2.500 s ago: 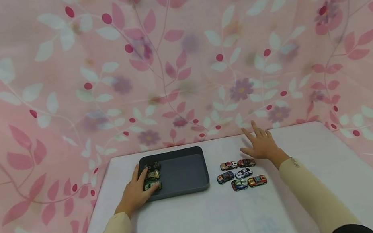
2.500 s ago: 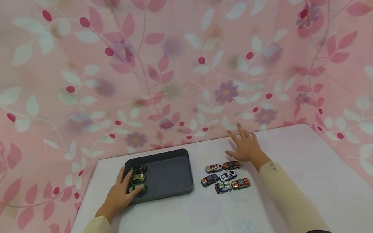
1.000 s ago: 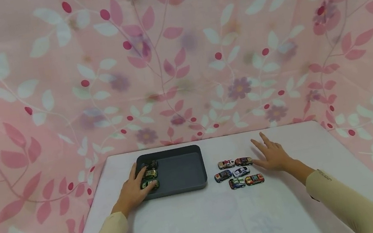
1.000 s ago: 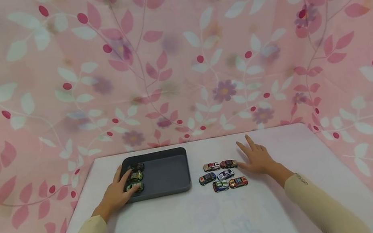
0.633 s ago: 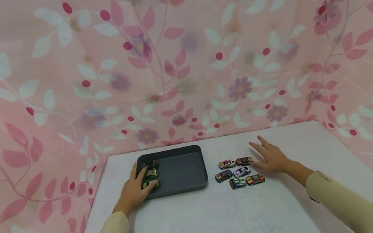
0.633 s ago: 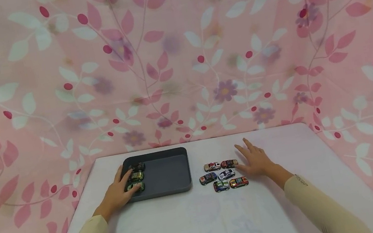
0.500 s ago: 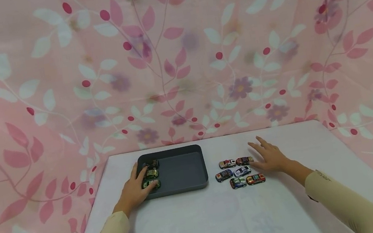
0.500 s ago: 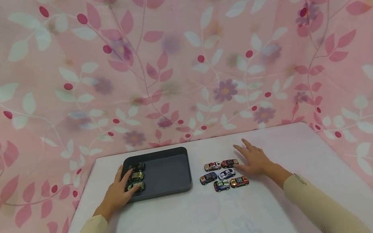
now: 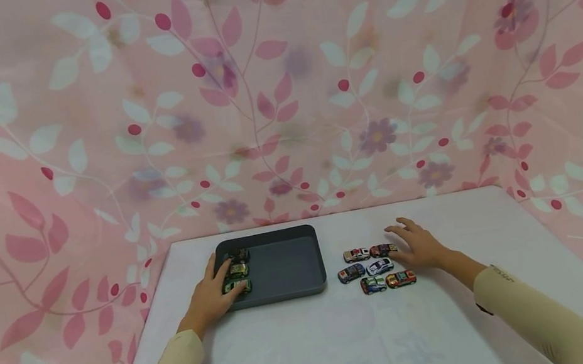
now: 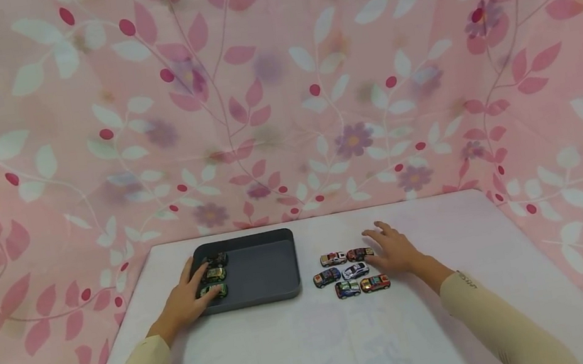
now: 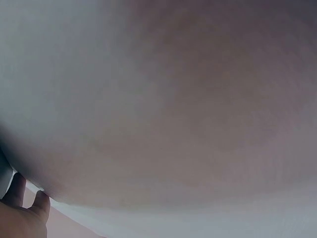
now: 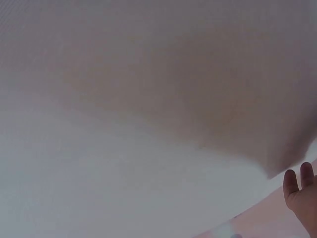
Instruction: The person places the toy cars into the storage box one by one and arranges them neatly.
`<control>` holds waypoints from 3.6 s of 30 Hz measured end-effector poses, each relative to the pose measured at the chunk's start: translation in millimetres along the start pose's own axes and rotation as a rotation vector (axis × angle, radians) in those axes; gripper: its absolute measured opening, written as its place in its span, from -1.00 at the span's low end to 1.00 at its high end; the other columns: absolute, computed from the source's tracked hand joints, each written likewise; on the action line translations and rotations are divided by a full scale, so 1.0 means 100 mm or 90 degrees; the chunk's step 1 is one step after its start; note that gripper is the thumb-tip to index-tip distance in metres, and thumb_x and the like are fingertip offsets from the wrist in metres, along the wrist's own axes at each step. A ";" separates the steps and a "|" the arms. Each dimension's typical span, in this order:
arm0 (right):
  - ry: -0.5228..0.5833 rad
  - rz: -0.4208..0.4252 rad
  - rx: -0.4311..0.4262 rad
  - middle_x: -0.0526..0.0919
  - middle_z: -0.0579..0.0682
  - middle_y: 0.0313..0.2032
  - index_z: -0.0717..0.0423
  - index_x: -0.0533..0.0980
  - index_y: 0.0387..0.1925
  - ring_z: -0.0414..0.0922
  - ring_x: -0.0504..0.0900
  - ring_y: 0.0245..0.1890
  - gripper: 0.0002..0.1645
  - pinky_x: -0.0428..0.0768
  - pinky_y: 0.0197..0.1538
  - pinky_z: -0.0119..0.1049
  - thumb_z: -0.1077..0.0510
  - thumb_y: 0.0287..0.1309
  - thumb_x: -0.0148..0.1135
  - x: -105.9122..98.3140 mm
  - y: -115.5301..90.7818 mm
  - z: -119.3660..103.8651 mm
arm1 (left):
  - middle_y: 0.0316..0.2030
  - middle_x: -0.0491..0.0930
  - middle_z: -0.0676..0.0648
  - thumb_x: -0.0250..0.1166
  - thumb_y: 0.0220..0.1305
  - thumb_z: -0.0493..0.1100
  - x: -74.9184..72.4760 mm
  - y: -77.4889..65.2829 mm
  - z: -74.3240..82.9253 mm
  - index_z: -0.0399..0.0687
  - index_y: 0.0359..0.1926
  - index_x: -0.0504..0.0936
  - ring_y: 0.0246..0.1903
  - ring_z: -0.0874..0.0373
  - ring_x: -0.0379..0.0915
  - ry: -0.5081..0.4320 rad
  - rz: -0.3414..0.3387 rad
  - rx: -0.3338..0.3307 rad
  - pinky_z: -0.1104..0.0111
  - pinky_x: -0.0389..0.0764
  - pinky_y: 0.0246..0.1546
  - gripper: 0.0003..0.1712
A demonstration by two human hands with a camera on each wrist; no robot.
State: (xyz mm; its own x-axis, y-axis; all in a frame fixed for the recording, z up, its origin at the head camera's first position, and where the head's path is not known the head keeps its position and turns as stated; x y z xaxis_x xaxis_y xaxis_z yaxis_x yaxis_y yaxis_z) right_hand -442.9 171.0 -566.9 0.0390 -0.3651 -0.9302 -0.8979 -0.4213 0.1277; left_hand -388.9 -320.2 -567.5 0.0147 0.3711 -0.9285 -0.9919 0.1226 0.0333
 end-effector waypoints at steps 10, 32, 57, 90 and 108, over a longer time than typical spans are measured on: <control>0.093 -0.013 -0.030 0.67 0.19 -0.06 0.19 0.65 -0.09 0.17 0.60 0.00 -0.69 0.50 0.12 0.17 0.20 0.11 0.40 0.02 0.10 -0.15 | 0.56 -0.23 -0.28 0.13 0.31 0.40 -0.03 -0.01 0.03 0.02 0.54 0.14 0.16 -0.50 0.39 0.000 -0.002 -0.003 -0.30 0.35 0.16 -0.04; 0.203 -0.122 0.132 0.61 0.04 -0.23 0.17 0.62 -0.08 -0.06 0.51 -0.23 -0.64 0.52 -0.08 -0.13 0.18 0.05 0.47 0.14 0.18 0.07 | 0.57 -0.26 -0.26 0.08 0.24 0.52 -0.05 -0.03 0.04 -0.05 0.57 -0.01 0.20 -0.47 0.37 0.001 -0.009 -0.010 -0.26 0.36 0.19 0.13; 0.341 -0.073 0.212 0.57 0.15 -0.14 0.28 0.54 -0.02 0.01 0.44 -0.16 -0.55 0.41 -0.13 -0.22 0.17 0.07 0.46 0.03 0.22 0.06 | 0.57 -0.26 -0.24 0.07 0.22 0.55 -0.01 -0.03 0.02 0.01 0.56 0.06 0.21 -0.45 0.37 -0.011 -0.005 -0.012 -0.27 0.35 0.18 0.11; 0.437 -0.033 0.140 0.59 0.17 0.01 0.21 0.53 0.03 -0.02 0.62 -0.11 -0.55 0.63 -0.08 -0.20 0.12 0.15 0.42 0.09 0.55 -0.82 | 0.57 -0.31 -0.25 0.02 0.18 0.61 -0.01 0.01 -0.02 -0.26 0.56 -0.23 0.31 -0.41 0.25 -0.027 -0.023 -0.015 -0.20 0.31 0.27 0.34; 0.396 -0.005 0.065 0.61 0.06 -0.10 0.10 0.59 -0.08 -0.12 0.60 -0.21 -0.64 0.59 -0.15 -0.26 0.16 0.08 0.48 0.37 0.75 -1.50 | 0.58 -0.36 -0.24 0.10 0.09 0.63 0.14 -0.04 -0.05 -0.27 0.56 -0.26 0.33 -0.44 0.21 -0.039 -0.055 -0.032 -0.22 0.28 0.29 0.43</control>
State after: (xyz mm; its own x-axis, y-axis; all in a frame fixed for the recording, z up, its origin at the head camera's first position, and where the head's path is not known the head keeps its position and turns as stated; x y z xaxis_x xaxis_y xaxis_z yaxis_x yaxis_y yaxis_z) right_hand -443.3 1.8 -539.7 0.2658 -0.7898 -0.5528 -0.9329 -0.3553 0.0592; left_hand -385.8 -320.3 -582.4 0.1061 0.4174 -0.9025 -0.9917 0.1102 -0.0656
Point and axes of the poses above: each hand's wrist, its own y-axis towards the middle knuckle, its own x-axis out of the palm, z = x × y, the point moved 9 cm from there along y, towards the middle knuckle
